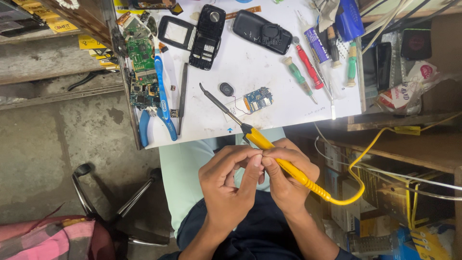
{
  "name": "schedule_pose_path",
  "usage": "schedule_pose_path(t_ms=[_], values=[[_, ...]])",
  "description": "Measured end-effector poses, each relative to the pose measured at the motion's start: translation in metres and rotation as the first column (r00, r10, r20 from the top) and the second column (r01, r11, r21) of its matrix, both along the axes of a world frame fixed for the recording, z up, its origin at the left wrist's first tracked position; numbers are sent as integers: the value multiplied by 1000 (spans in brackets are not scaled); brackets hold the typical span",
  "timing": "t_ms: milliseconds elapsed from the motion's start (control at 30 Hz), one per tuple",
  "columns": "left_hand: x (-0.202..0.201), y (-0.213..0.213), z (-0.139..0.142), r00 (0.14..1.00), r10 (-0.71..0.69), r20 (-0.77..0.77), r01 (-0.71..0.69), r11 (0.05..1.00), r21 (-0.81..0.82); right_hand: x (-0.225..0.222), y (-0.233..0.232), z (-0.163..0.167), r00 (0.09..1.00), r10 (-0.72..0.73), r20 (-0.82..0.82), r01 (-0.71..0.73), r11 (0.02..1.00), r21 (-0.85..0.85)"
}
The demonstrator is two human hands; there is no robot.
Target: The person sits at a repair workbench and solders a small circuit board, holding the board steady with one hand while applying a soldering iron to its components with the other. They reposition the board and wires between soldering passes and continue working on the board throughout the clip.
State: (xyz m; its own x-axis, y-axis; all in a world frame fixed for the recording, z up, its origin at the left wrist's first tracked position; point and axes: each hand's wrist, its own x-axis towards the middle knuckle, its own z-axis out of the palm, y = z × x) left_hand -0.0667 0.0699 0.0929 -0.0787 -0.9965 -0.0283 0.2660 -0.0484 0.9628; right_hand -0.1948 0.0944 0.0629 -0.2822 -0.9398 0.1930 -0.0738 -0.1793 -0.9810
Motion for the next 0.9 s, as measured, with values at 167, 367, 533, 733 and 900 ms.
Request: schedule_pose_path(t_ms=[167, 367, 533, 733, 900], values=[[7, -7, 1, 997, -33, 72, 39, 996, -84, -3, -2, 2, 999, 32, 42, -33, 999, 14], [11, -12, 5, 984, -28, 174, 54, 987, -149, -4, -2, 3, 999, 42, -35, -42, 999, -4], [12, -15, 5, 981, -10, 196, 48, 981, -190, -7, -3, 5, 996, 60, -71, -60, 998, 3], [8, -15, 2, 944, 119, 309, -16, 948, -317, -6, -5, 5, 993, 56, -102, -60, 998, -36], [-1, -3, -2, 960, 183, 210, -138, 967, -214, 1, -1, 3, 1000, 17, -12, -18, 1000, -24]])
